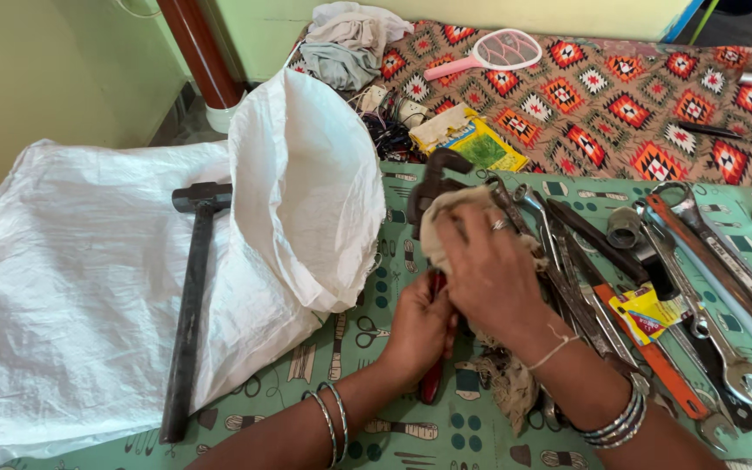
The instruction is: The person unpacks various tools from a white cloth bag onto a table. They remove wrenches, pliers, a hammer, and a pipe wrench, placing them on the table. The person then uses a cloth to wipe the hammer and the pipe wrench before setting them down.
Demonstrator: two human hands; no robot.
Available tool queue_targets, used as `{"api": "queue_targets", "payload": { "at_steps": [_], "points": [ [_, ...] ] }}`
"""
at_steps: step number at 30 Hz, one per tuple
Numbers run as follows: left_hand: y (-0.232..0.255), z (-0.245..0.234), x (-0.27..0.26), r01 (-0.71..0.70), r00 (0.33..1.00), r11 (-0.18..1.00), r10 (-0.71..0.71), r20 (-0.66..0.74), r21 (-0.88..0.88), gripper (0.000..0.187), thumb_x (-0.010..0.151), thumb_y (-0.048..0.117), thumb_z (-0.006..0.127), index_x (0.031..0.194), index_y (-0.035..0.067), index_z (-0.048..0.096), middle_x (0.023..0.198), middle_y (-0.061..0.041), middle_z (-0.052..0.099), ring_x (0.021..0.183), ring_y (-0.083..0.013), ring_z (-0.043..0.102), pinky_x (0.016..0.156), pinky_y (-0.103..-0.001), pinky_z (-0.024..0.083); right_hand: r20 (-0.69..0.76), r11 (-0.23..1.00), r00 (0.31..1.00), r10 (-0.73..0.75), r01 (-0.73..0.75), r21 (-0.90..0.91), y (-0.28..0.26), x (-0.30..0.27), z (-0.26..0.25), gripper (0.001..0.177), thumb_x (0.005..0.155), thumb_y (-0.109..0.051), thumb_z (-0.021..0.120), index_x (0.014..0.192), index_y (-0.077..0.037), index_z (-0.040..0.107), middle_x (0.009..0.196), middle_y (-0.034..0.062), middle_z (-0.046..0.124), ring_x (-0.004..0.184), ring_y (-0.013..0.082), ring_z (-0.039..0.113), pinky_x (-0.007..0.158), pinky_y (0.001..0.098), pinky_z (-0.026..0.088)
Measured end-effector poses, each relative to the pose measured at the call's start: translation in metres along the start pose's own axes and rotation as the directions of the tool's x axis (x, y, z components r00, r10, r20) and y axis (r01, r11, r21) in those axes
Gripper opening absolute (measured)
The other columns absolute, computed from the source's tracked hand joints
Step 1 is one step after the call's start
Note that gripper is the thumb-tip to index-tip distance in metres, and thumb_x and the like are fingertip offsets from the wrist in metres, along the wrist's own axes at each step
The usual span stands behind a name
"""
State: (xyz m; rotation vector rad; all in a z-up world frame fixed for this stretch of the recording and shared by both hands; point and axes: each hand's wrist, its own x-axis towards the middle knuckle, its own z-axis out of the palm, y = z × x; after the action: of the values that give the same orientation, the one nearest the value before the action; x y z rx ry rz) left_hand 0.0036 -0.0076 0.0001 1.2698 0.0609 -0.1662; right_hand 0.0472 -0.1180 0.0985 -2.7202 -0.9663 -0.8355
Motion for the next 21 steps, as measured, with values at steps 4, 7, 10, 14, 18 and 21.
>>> {"api": "queue_targets", "payload": {
  "at_steps": [4,7,10,14,18,21],
  "points": [
    [-0.018,-0.008,0.012,-0.060,0.998,0.995,0.062,0.027,-0.074,0.021,0.105,0.012,0.045,0.089,0.000,0.052,0.062,-0.004,0.054,0.043,-0.0116,0.048,0.039,-0.029,0.042,0.226,0.965,0.974,0.008,-0.067,0.254,0.001,-0.009,-0.006,0.042,0.077,-0.008,0.072,0.119,-0.008,0.068,0.109,0.0138,0.060,0.083,0.0324,0.066,0.071,0.0462,0.053],
    [-0.008,-0.006,0.008,-0.057,0.998,0.992,0.060,0.023,-0.113,0.018,0.103,0.016,0.050,0.091,0.003,0.052,0.063,-0.002,0.052,0.044,-0.0107,0.047,0.039,-0.029,0.041,0.187,0.885,0.978,-0.092,-0.005,0.465,0.026,-0.016,-0.005,0.042,0.073,-0.009,0.075,0.116,-0.009,0.071,0.103,0.0112,0.065,0.086,0.0294,0.069,0.077,0.0424,0.054],
    [0.013,-0.001,0.001,-0.026,1.000,0.992,0.027,0.006,-0.120,0.023,0.106,0.027,0.054,0.094,0.007,0.053,0.063,0.001,0.049,0.043,-0.0082,0.045,0.038,-0.028,0.039,0.287,0.554,0.942,0.171,-0.333,0.763,0.071,-0.010,0.007,0.047,0.071,-0.007,0.070,0.118,-0.005,0.068,0.103,0.0090,0.070,0.091,0.0232,0.070,0.080,0.0374,0.057],
    [0.026,0.001,-0.005,-0.077,0.997,0.993,0.077,0.003,-0.086,0.029,0.108,0.032,0.050,0.097,0.006,0.055,0.062,0.002,0.048,0.043,-0.0070,0.044,0.038,-0.026,0.039,0.362,-0.134,0.781,0.509,-0.344,0.929,0.088,-0.007,0.014,0.045,0.098,-0.018,0.070,0.137,0.000,0.058,0.119,0.0083,0.064,0.111,0.0190,0.063,0.098,0.0358,0.052],
    [0.025,-0.005,-0.003,-0.213,0.977,0.977,0.213,0.023,-0.005,0.029,0.110,0.031,0.044,0.096,0.006,0.051,0.064,0.001,0.050,0.042,-0.0077,0.044,0.037,-0.027,0.040,0.499,-0.606,0.852,0.161,-0.314,0.731,0.050,-0.007,0.014,0.075,0.093,-0.046,0.065,0.147,0.003,0.049,0.135,0.0138,0.063,0.123,0.0228,0.062,0.104,0.0373,0.051],
    [0.026,-0.012,0.001,-0.195,0.980,0.975,0.197,0.004,-0.109,0.028,0.112,0.029,0.041,0.097,0.007,0.050,0.064,0.002,0.050,0.043,-0.0070,0.044,0.038,-0.026,0.040,0.511,-0.615,0.850,0.128,-0.337,0.713,0.050,-0.009,0.017,0.073,0.092,-0.042,0.069,0.148,0.001,0.048,0.138,0.0150,0.062,0.126,0.0242,0.061,0.106,0.0385,0.051]
  ]
}}
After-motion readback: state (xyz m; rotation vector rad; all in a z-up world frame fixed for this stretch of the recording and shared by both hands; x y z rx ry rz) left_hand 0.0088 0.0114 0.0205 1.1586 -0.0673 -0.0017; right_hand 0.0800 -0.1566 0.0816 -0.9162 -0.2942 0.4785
